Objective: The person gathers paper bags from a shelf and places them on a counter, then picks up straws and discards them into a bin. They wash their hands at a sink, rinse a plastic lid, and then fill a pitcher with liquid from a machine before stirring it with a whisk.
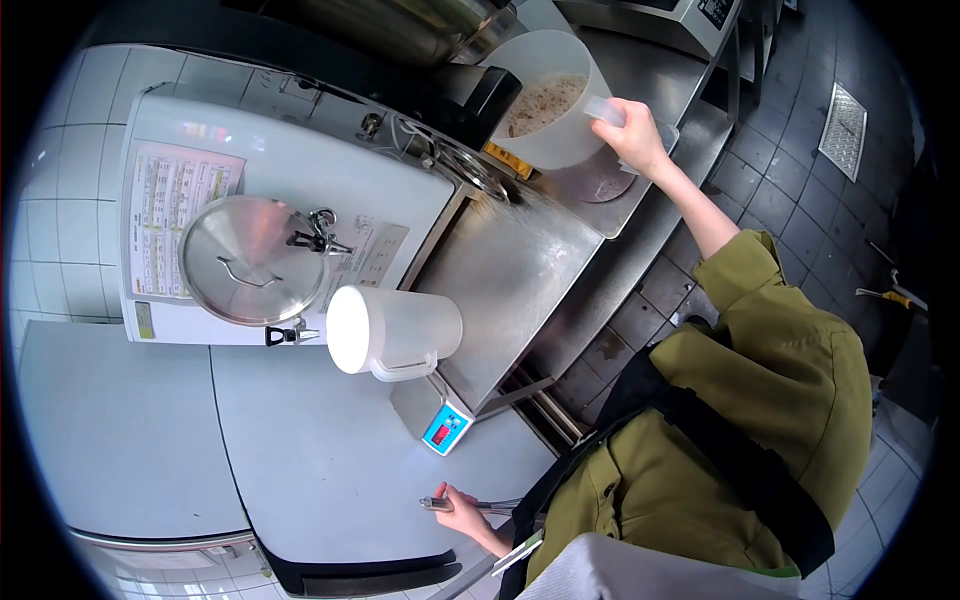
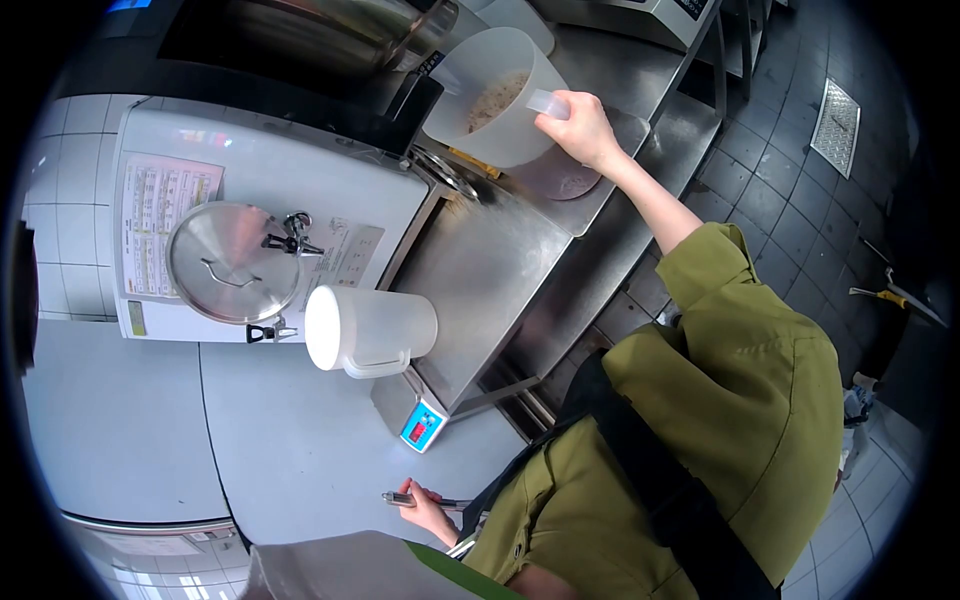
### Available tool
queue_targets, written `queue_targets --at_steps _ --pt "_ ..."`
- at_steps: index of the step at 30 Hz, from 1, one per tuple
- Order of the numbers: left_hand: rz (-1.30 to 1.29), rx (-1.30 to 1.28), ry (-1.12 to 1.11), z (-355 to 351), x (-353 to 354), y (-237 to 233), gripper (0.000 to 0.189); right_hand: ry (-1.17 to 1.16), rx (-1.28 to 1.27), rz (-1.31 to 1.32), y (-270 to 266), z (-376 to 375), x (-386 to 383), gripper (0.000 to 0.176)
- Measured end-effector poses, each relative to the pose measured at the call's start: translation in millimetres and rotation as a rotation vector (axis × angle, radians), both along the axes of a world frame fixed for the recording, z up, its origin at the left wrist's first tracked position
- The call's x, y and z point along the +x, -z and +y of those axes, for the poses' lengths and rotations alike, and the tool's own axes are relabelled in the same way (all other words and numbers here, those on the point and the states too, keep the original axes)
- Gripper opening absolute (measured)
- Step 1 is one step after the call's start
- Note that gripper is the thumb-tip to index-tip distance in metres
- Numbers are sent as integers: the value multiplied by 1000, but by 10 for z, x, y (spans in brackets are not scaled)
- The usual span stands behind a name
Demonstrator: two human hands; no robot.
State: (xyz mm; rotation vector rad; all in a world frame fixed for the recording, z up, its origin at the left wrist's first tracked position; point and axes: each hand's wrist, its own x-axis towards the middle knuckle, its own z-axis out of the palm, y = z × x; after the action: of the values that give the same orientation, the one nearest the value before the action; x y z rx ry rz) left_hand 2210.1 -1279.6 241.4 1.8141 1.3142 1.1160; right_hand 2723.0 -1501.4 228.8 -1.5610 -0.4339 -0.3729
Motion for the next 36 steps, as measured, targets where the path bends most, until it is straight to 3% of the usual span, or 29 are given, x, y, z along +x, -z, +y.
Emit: queue_targets --at_steps 36 --pt "-5 7 -44 -74 -167 93 16 -5 20 -15 29 8 25 21"
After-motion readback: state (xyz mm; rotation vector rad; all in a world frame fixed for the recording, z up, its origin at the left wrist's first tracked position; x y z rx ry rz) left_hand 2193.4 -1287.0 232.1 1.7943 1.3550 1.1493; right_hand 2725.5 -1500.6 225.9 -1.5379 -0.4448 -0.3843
